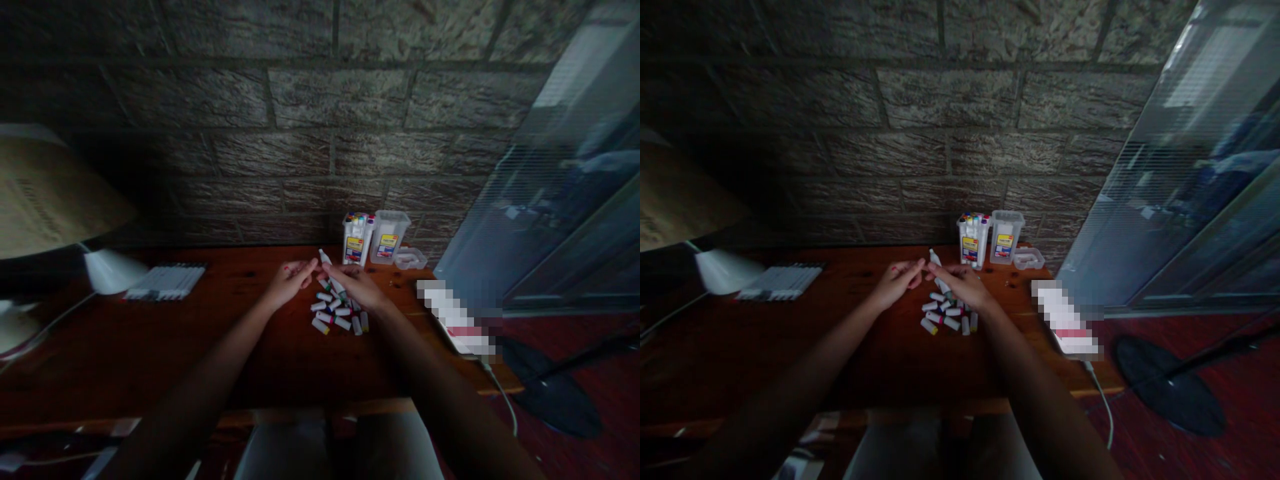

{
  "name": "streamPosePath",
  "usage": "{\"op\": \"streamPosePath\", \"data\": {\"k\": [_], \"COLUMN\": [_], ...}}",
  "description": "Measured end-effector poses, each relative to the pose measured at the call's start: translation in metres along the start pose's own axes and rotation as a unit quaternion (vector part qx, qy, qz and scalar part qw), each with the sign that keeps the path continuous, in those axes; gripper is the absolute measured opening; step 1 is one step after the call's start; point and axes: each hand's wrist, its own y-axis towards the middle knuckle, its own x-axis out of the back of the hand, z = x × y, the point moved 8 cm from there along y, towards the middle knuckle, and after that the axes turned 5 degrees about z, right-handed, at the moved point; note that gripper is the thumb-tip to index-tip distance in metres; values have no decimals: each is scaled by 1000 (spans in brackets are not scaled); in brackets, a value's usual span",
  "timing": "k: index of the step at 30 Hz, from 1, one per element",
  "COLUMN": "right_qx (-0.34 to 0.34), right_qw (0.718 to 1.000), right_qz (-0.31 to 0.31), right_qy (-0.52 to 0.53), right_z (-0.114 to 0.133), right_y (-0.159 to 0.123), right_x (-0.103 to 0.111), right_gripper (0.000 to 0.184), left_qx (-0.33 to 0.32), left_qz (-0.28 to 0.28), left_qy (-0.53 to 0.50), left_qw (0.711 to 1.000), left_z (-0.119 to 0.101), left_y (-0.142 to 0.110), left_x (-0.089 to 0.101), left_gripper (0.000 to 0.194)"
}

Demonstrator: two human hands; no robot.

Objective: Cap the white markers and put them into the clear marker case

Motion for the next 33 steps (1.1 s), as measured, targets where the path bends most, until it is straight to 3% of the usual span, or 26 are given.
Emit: {"op": "streamPosePath", "data": {"k": [8, 11, 15, 18, 23, 28, 33], "right_qx": [7, -5, -33, -1, 65, 86, 72], "right_qw": [996, 999, 997, 994, 975, 948, 934], "right_qz": [60, 45, -55, -111, -122, -88, -76], "right_qy": [-59, -30, 41, -1, -175, -293, -340], "right_z": [7, 6, -8, -12, -7, -8, -16], "right_y": [-5, -3, 4, 7, 6, 6, 9], "right_x": [-16, -13, 11, 28, 32, 18, 11], "right_gripper": [53, 56, 47, 35, 6, 6, 8], "left_qx": [62, 66, 87, 109, 134, 155, 142], "left_qz": [100, 64, -28, -74, -119, -140, -148], "left_qy": [-178, -241, -307, -320, -345, -352, -343], "left_qw": [977, 966, 947, 938, 921, 912, 917], "left_z": [20, 14, 9, 12, 21, 25, 25], "left_y": [-1, -1, 0, -1, -2, -3, -2], "left_x": [-25, -22, -8, 1, 6, 9, 13], "left_gripper": [40, 35, 30, 25, 29, 36, 41]}}
